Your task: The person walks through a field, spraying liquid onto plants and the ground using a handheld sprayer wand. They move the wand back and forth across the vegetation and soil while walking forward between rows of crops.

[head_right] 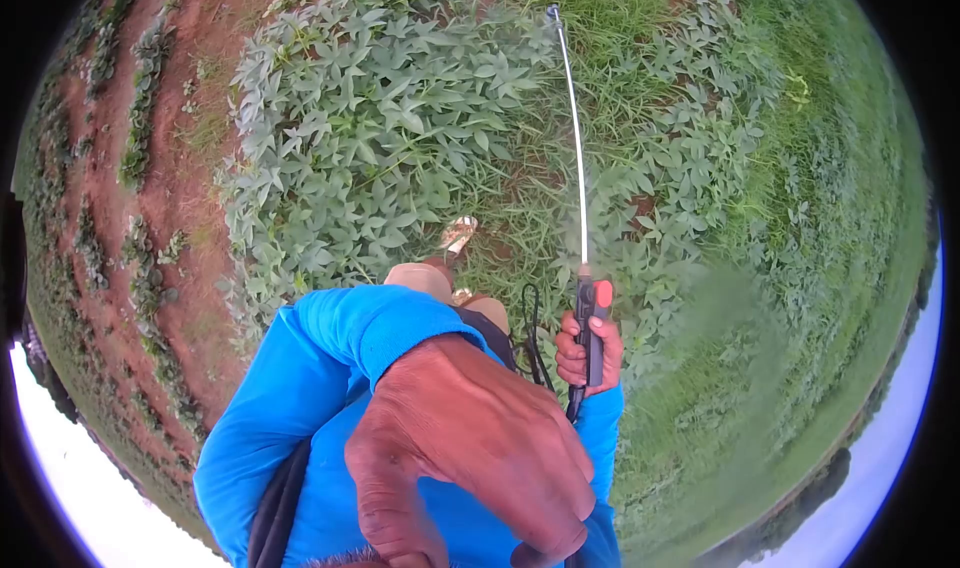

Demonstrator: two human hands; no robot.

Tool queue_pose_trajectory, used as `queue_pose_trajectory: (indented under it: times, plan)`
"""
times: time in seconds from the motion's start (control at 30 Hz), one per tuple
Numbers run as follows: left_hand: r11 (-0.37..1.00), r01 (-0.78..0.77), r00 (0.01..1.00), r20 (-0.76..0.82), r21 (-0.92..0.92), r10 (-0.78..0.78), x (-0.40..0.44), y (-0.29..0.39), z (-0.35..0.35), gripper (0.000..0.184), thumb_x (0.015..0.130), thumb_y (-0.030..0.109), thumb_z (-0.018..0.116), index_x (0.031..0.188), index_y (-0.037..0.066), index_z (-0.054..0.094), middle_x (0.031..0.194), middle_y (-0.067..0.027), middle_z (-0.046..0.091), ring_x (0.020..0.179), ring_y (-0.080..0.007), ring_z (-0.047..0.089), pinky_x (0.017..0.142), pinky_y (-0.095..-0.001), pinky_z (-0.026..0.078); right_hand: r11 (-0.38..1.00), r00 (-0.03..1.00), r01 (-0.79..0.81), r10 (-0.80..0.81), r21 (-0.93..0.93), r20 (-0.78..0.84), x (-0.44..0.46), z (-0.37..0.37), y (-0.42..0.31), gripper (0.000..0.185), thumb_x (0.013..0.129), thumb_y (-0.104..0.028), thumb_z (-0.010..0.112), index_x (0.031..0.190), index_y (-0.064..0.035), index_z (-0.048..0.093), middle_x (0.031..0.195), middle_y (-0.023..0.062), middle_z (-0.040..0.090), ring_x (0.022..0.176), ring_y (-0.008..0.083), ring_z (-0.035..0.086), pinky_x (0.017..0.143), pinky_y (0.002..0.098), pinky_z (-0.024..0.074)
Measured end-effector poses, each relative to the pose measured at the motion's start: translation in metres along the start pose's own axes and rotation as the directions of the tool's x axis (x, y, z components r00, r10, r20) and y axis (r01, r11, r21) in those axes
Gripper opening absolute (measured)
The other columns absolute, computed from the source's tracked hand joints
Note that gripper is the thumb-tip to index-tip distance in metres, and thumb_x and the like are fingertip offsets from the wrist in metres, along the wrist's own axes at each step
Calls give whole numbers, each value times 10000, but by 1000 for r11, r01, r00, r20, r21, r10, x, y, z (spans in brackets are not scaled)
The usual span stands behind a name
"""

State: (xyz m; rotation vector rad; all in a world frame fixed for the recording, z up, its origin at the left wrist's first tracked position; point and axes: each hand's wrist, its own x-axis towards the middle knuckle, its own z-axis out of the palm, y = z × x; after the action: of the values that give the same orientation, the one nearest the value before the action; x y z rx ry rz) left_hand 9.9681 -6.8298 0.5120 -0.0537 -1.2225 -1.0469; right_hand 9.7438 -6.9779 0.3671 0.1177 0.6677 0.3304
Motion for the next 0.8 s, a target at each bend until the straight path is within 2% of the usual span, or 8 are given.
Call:
queue_pose_trajectory:
  times: [0.1, 0.17, 0.23, 0.5, 0.53, 0.57, 0.7, 0.8]
  plan:
    - [988, -58, 996, 59, -144, 67, 4, -8, -1, 521, 793, 499, 545, 830, -15, 462, 723, -141, 457, 658, -317, 494, 578, -394, 383, 990, 992, 128, -128, 60, -2, -23, 6, 2, 321, 843, -286, 524, 1127, -168, 434, 809, 88, 440, 551, 173, 415, 425, 258, 363]
    - [939, -175, 978, 55, -297, 199, 6, -9, 2, 547, 846, 488, 509, 861, -58, 506, 728, -159, 488, 656, -318, 520, 573, -384, 407, 999, 994, -7, 3, 35, 111, -44, -17, -6, 331, 836, -348, 521, 1016, -85, 431, 713, 95, 441, 512, 183, 420, 419, 291, 384]
    - [941, -113, 982, 108, -318, 155, 10, -8, -5, 556, 843, 499, 508, 862, -57, 510, 730, -159, 489, 656, -315, 520, 575, -389, 408, 986, 988, 154, -154, 60, -8, -58, -15, -1, 364, 828, -396, 514, 914, -57, 416, 640, 86, 427, 477, 183, 409, 416, 326, 394]
    - [929, 7, 988, 143, -370, 49, 27, -27, -30, 494, 801, 474, 569, 824, -10, 474, 701, -134, 468, 650, -316, 512, 561, -384, 402, 908, 852, 381, -419, -176, -315, -59, -9, -21, 319, 835, -403, 481, 817, -88, 436, 552, 22, 370, 373, 124, 310, 313, 293, 320]
    - [961, 118, 975, 211, -250, -65, 27, -25, -40, 420, 851, 415, 510, 808, -2, 488, 688, -126, 484, 632, -295, 511, 556, -373, 395, 879, 806, 414, -474, -236, -354, -51, -2, -25, 313, 833, -396, 486, 791, -89, 441, 540, 11, 362, 369, 115, 305, 302, 282, 311]
    - [968, 220, 947, 266, -123, -181, 29, -26, -49, 371, 901, 356, 451, 791, 5, 502, 675, -118, 499, 615, -274, 511, 550, -361, 389, 876, 801, 425, -482, -229, -355, -44, 0, -31, 313, 833, -396, 486, 791, -89, 441, 540, 11, 362, 369, 115, 305, 302, 282, 311]
    - [945, 211, 952, 272, -251, -141, 42, -36, -74, 357, 881, 358, 497, 788, 13, 500, 681, -107, 511, 609, -266, 518, 541, -361, 393, 843, 766, 456, -535, -286, -356, -12, 15, -66, 296, 830, -383, 496, 796, -95, 437, 531, -4, 354, 357, 90, 290, 288, 242, 286]
    - [935, 120, 969, 246, -333, -37, 57, -41, -93, 580, 826, 536, 519, 876, -42, 524, 731, -156, 493, 667, -302, 523, 581, -399, 412, 892, 878, 404, -441, -204, -187, 0, 19, -102, 308, 837, -385, 492, 831, -90, 403, 545, -2, 338, 350, 89, 277, 300, 251, 301]
